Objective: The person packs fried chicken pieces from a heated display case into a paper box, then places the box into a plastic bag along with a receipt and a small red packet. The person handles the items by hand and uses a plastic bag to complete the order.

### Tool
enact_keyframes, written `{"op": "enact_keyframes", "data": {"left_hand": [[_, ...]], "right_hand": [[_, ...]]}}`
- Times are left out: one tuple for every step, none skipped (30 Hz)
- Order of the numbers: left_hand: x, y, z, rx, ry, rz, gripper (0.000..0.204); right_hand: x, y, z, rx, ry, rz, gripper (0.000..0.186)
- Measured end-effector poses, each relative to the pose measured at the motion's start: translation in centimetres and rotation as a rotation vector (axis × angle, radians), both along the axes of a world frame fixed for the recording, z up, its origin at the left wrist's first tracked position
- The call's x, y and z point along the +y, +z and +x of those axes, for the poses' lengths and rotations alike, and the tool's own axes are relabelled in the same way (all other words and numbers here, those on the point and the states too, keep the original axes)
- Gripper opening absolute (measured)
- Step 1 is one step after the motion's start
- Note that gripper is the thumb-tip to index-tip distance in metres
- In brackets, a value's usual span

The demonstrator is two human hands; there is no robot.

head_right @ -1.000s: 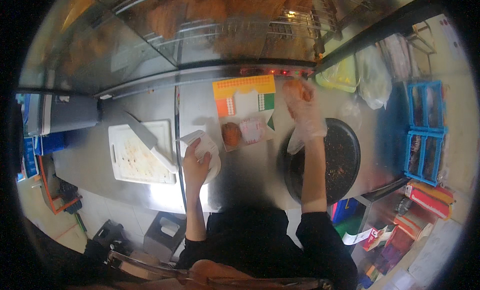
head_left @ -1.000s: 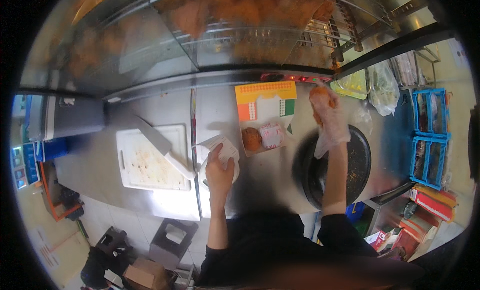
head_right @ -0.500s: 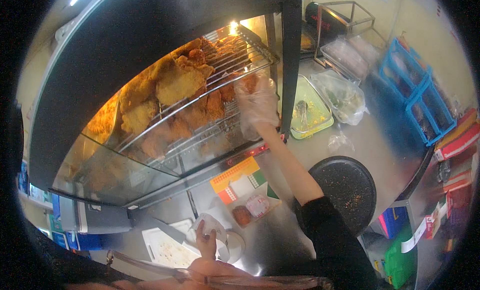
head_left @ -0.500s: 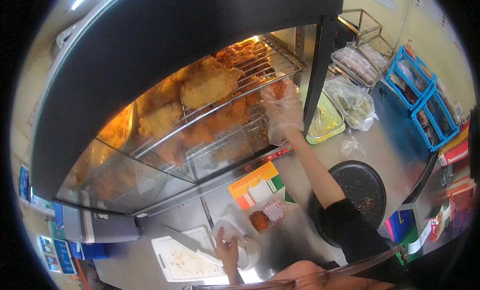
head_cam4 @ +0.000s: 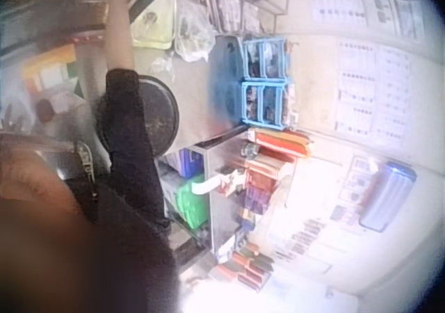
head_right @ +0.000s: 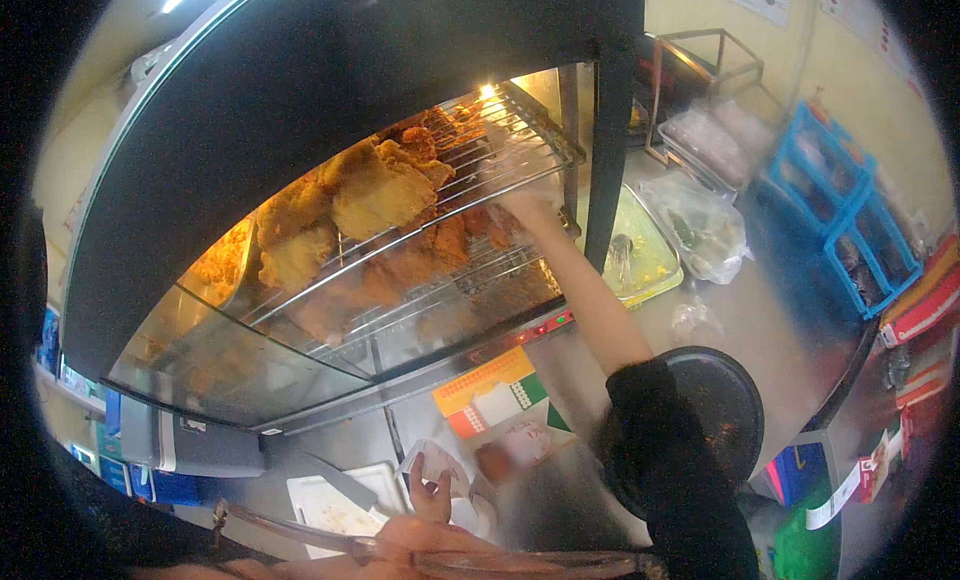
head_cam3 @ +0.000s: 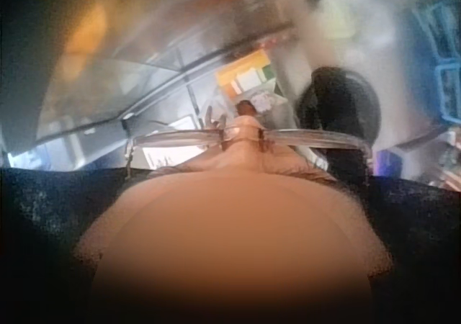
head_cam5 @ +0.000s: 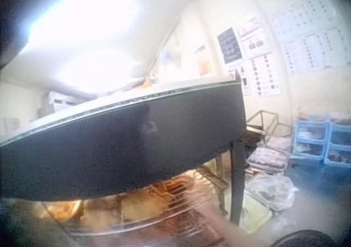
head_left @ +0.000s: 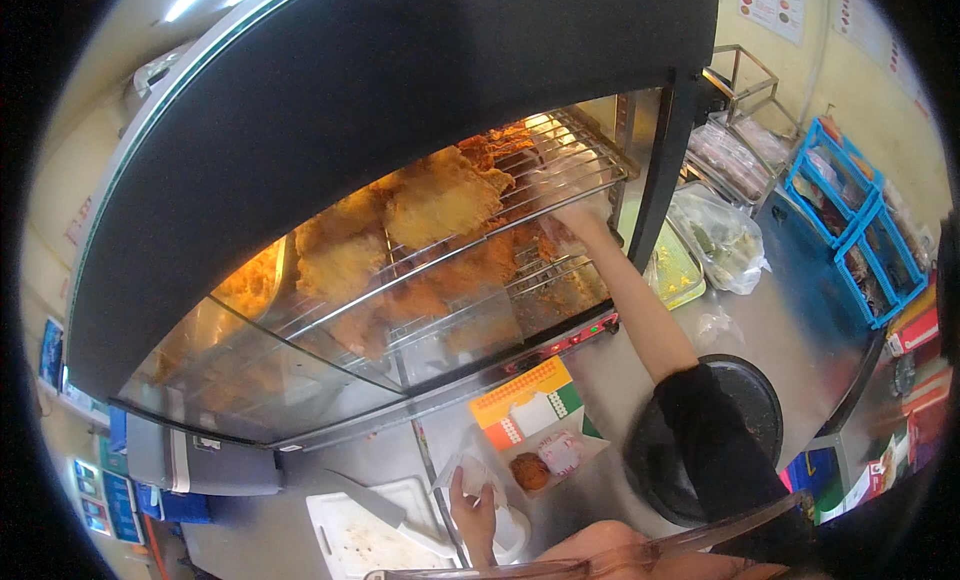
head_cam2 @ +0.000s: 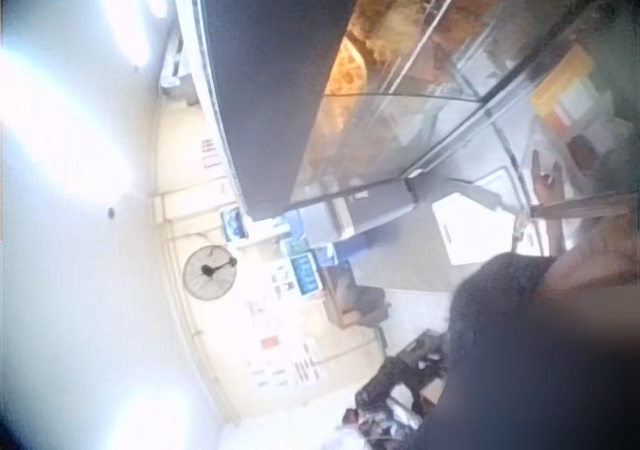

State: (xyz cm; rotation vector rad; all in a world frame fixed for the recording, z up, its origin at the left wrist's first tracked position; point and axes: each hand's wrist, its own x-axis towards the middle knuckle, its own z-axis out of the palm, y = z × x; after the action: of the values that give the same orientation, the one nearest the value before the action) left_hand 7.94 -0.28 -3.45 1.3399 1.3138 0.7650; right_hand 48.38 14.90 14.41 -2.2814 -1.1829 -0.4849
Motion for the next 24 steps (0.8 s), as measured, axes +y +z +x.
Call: {"op": "enact_keyframes", "data": {"left_hand": [[0.1, -0.3, -0.3, -0.006, 0.017, -0.002, 0.058], [0.2, -0.5, -0.6, -0.018, 0.038, -0.005, 0.058], [0.3, -0.8, -0.9, -0.033, 0.048, -0.023, 0.057], [0.4, -1.1, -1.2, -0.011, 0.046, -0.008, 0.057], [0.4, -1.2, -1.4, 0.009, 0.035, -0.008, 0.057], [0.4, -1.4, -1.6, 0.026, 0.044, -0.001, 0.057], [0.3, -1.4, -1.8, -0.003, 0.031, 0.0, 0.057], [0.3, -1.4, -1.9, -0.036, 0.039, 0.007, 0.057], [0.2, -1.3, -2.0, -0.068, 0.047, 0.015, 0.057], [0.0, -1.2, -2.0, -0.079, 0.048, 0.021, 0.057], [-0.1, -1.1, -2.1, -0.088, 0.049, 0.029, 0.057], [-0.3, -0.9, -2.1, -0.096, 0.05, 0.039, 0.057], [-0.5, -0.8, -2.2, -0.069, 0.049, 0.053, 0.057], [-0.6, -0.6, -2.4, -0.045, 0.05, 0.067, 0.057], [-0.8, -0.6, -2.5, -0.043, 0.063, 0.107, 0.057], [-0.9, -0.6, -2.8, -0.054, 0.07, 0.084, 0.057], [-1.0, -0.6, -3.0, -0.084, 0.087, 0.086, 0.057], [-1.1, -0.6, -3.3, -0.11, 0.102, 0.087, 0.057], [-1.1, -0.7, -3.6, -0.084, 0.101, 0.092, 0.057], [-1.1, -0.7, -3.8, -0.058, 0.098, 0.099, 0.057], [-1.1, -0.8, -3.9, -0.036, 0.102, 0.081, 0.057], [-1.0, -0.8, -4.0, -0.019, 0.094, 0.081, 0.057], [-1.0, -0.8, -3.9, -0.009, 0.094, 0.058, 0.057], [-0.9, -0.8, -3.8, -0.007, 0.116, 0.033, 0.056]], "right_hand": [[0.7, 0.1, 0.3, 0.009, 0.01, -0.018, 0.043], [1.5, 0.4, 0.7, 0.011, 0.018, -0.031, 0.043], [2.1, 0.5, 0.9, 0.015, 0.02, -0.038, 0.043], [2.6, 0.7, 1.1, 0.015, 0.025, -0.042, 0.042], [3.1, 0.9, 1.1, 0.02, 0.03, -0.045, 0.042], [3.5, 1.2, 1.1, 0.021, 0.031, -0.045, 0.042], [3.8, 1.5, 1.1, 0.019, 0.033, -0.048, 0.042], [3.9, 1.7, 1.0, 0.022, 0.036, -0.047, 0.041], [4.0, 1.9, 0.9, 0.024, 0.042, -0.045, 0.041], [3.9, 2.0, 0.8, 0.027, 0.046, -0.046, 0.041], [3.8, 2.0, 0.7, 0.029, 0.045, -0.047, 0.041], [3.5, 1.9, 0.6, 0.035, 0.046, -0.04, 0.04], [3.1, 1.8, 0.4, 0.037, 0.045, -0.034, 0.04], [2.6, 1.5, 0.3, 0.038, 0.042, -0.036, 0.04], [2.2, 1.2, 0.2, 0.04, 0.036, -0.037, 0.039], [1.7, 1.0, 0.2, 0.038, 0.036, -0.041, 0.039], [1.4, 0.8, 0.1, 0.04, 0.039, -0.047, 0.039], [1.3, 0.8, 0.2, 0.043, 0.042, -0.055, 0.039], [1.2, 0.7, 0.2, 0.051, 0.049, -0.065, 0.038], [1.3, 0.8, 0.3, 0.057, 0.051, -0.077, 0.038], [1.5, 1.0, 0.3, 0.062, 0.058, -0.086, 0.038], [1.7, 1.2, 0.3, 0.066, 0.064, -0.09, 0.038], [2.1, 1.5, 0.4, 0.066, 0.067, -0.096, 0.038], [2.4, 1.6, 0.3, 0.069, 0.071, -0.1, 0.037]]}}
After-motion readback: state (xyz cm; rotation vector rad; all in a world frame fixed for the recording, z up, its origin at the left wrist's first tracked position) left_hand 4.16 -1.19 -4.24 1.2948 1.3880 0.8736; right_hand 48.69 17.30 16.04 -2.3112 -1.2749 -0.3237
